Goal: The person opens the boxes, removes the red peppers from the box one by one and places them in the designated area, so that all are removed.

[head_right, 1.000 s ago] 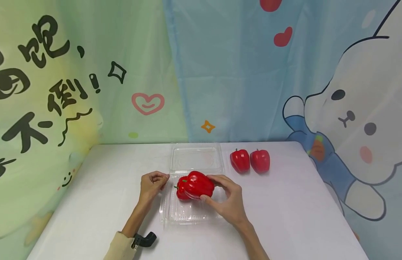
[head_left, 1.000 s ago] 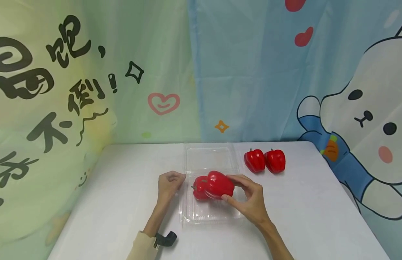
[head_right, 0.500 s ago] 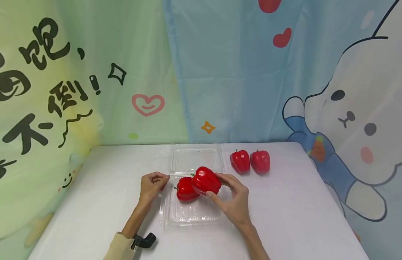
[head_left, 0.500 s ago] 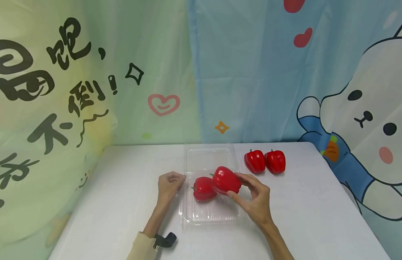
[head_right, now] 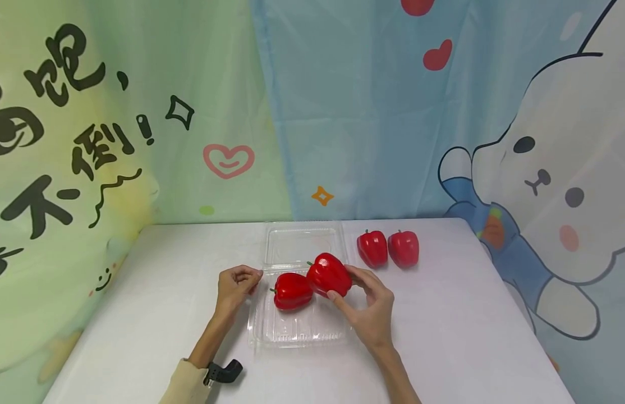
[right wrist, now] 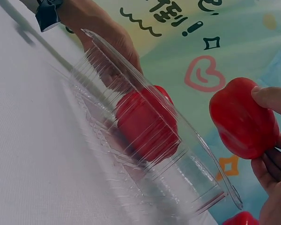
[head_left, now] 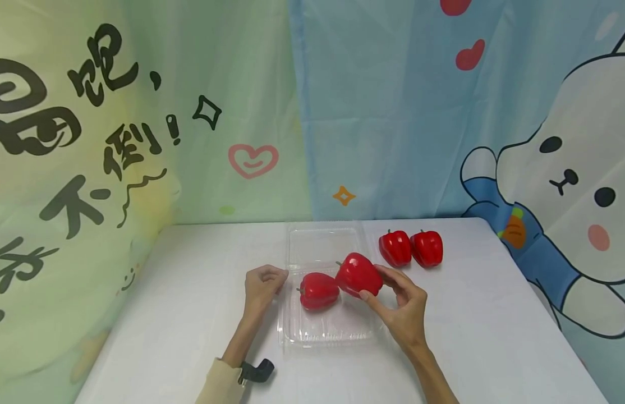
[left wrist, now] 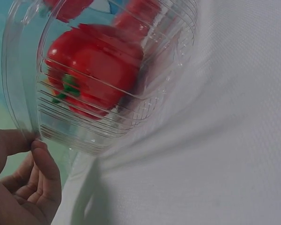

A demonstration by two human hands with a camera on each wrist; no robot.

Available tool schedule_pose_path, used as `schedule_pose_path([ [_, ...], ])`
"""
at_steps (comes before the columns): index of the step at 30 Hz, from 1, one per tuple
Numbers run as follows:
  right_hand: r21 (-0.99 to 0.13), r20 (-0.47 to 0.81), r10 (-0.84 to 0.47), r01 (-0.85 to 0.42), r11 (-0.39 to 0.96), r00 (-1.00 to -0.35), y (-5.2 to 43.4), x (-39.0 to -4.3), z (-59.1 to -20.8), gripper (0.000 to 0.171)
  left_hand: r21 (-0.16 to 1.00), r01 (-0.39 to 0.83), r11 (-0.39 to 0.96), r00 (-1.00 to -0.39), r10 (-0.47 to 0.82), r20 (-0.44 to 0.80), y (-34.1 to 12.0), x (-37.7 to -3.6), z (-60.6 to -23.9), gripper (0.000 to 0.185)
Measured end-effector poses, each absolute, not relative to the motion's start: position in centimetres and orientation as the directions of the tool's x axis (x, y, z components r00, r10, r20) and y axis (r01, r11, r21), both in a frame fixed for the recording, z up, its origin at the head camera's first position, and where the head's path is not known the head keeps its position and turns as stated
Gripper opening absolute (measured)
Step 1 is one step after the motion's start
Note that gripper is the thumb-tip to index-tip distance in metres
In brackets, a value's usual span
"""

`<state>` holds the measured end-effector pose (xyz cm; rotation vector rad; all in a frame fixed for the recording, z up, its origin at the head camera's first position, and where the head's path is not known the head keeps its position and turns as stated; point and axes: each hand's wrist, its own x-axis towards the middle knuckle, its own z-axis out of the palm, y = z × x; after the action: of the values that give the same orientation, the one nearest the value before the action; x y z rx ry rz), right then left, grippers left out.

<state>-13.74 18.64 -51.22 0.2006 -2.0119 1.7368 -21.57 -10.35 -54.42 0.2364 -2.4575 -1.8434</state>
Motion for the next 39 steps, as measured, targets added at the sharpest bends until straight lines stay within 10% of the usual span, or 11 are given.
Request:
schedule_pose_path([
  [39,-0.873,0.488,0.456,-0.406,0.271,-0.744,19.6,-13.5,-51.7,0.064,0.958,-0.088,0.272,-0.986,-0.163,-0.045,-10.4,-21.6,-54.6,0.018],
])
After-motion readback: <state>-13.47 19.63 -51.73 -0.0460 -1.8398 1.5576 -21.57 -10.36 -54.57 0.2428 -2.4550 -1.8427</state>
